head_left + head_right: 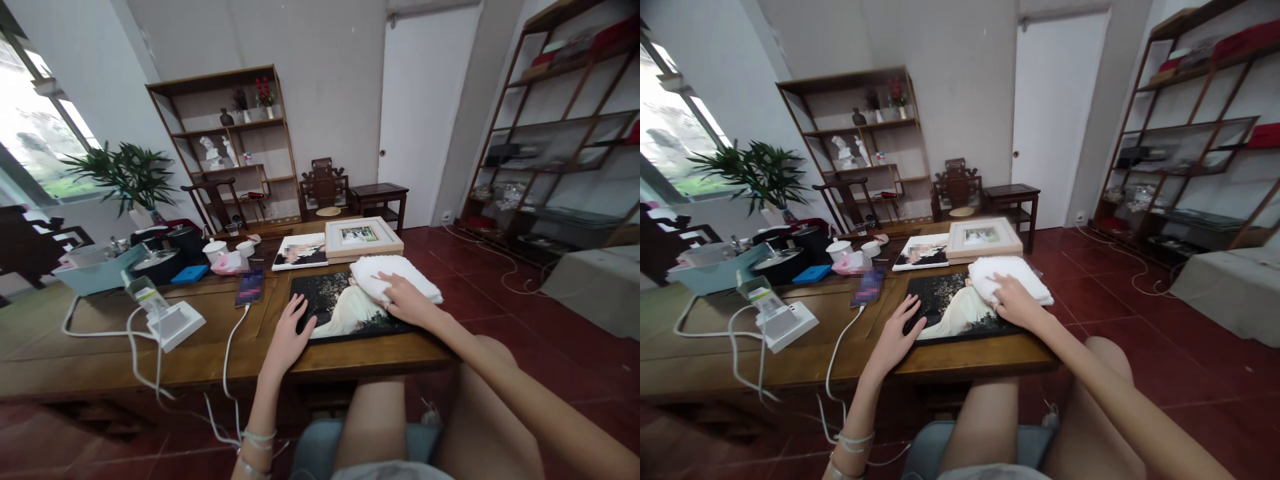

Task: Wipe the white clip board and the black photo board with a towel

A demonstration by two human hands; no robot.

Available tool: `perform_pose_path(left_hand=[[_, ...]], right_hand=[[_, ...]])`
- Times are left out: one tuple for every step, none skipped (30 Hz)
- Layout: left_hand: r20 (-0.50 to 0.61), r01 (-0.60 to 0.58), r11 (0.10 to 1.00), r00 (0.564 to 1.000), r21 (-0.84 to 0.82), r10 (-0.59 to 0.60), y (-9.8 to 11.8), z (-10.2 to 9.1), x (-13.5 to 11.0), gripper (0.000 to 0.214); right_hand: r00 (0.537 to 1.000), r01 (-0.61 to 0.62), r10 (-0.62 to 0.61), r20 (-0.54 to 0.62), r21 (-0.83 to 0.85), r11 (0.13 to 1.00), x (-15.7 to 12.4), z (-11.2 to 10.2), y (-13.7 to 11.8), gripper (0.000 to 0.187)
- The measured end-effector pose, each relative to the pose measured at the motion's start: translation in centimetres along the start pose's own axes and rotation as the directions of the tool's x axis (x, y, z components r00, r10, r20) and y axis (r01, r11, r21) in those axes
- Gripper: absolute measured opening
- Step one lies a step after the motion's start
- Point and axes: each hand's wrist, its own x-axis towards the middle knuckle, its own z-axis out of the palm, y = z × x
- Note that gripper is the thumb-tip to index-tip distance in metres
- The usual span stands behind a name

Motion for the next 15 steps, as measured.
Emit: perform_pose_path(left_hand=[[0.000,0.000,1.000,1.000,0.005,0.000,0.0,0.0,0.0,0.040],[-0.001,-0.001,1.000,1.000,0.010,0.001,0.0,0.0,0.0,0.041],[-0.003,-0.004,1.000,1.000,0.013,0.004,0.0,0.1,0.0,0.041],[-0.005,-0.007,1.000,1.000,0.016,0.007,0.0,0.1,0.0,0.040],[-0.006,-0.012,1.000,1.000,0.018,0.012,0.0,0.1,0.0,0.040],[-0.006,-0.016,1.000,1.000,0.021,0.016,0.0,0.1,0.0,0.040],[-0.004,-0.019,1.000,1.000,0.023,0.019,0.1,0.1,0.0,0.040],[-0.002,-0.022,0.999,1.000,0.027,0.022,0.1,0.0,0.0,0.040],[-0.002,-0.025,0.999,1.000,0.030,0.025,0.1,0.0,-0.1,0.040],[-0.004,-0.028,0.999,1.000,0.033,0.028,0.1,0.0,-0.1,0.040],[-0.006,-0.030,0.999,1.000,0.035,0.030,0.1,0.0,-0.1,0.040],[-0.007,-0.032,0.999,0.999,0.036,0.032,0.1,0.0,-0.1,0.039],[-0.006,-0.034,0.999,0.999,0.037,0.034,0.1,0.0,-0.1,0.039],[-0.001,-0.035,0.999,0.999,0.036,0.035,0.0,0.0,-0.1,0.039],[0.006,-0.034,0.999,0.999,0.034,0.034,-0.1,-0.1,-0.1,0.039]], right_hand=[[1.000,0.000,0.000,0.018,0.004,1.000,-0.8,-0.5,-0.9,0.022],[0.999,0.007,-0.007,0.037,0.012,1.000,-1.7,-1.0,-2.0,0.020],[0.998,0.021,-0.022,0.058,0.024,1.000,-2.5,-1.5,-3.1,0.018],[0.996,0.042,-0.045,0.077,0.040,0.998,-3.4,-2.0,-4.1,0.017],[0.993,0.066,-0.072,0.094,0.058,0.996,-4.1,-2.5,-5.1,0.016],[0.989,0.091,-0.099,0.108,0.076,0.993,-4.7,-2.9,-5.9,0.015],[0.985,0.112,-0.123,0.119,0.094,0.989,-5.1,-3.2,-6.5,0.013],[0.983,0.126,-0.139,0.123,0.110,0.986,-5.3,-3.4,-6.8,0.013],[0.982,0.130,-0.145,0.119,0.124,0.984,-5.2,-3.4,-6.9,0.013],[0.985,0.122,-0.137,0.107,0.136,0.983,-4.9,-3.3,-6.7,0.014],[0.989,0.107,-0.120,0.090,0.145,0.984,-4.4,-3.2,-6.2,0.015],[0.992,0.088,-0.100,0.072,0.148,0.985,-3.7,-2.9,-5.5,0.017],[0.995,0.070,-0.078,0.056,0.143,0.987,-2.8,-2.6,-4.7,0.019],[0.997,0.053,-0.059,0.044,0.130,0.990,-1.8,-2.2,-3.8,0.022],[0.998,0.036,-0.041,0.037,0.111,0.993,-0.8,-1.8,-2.8,0.024]])
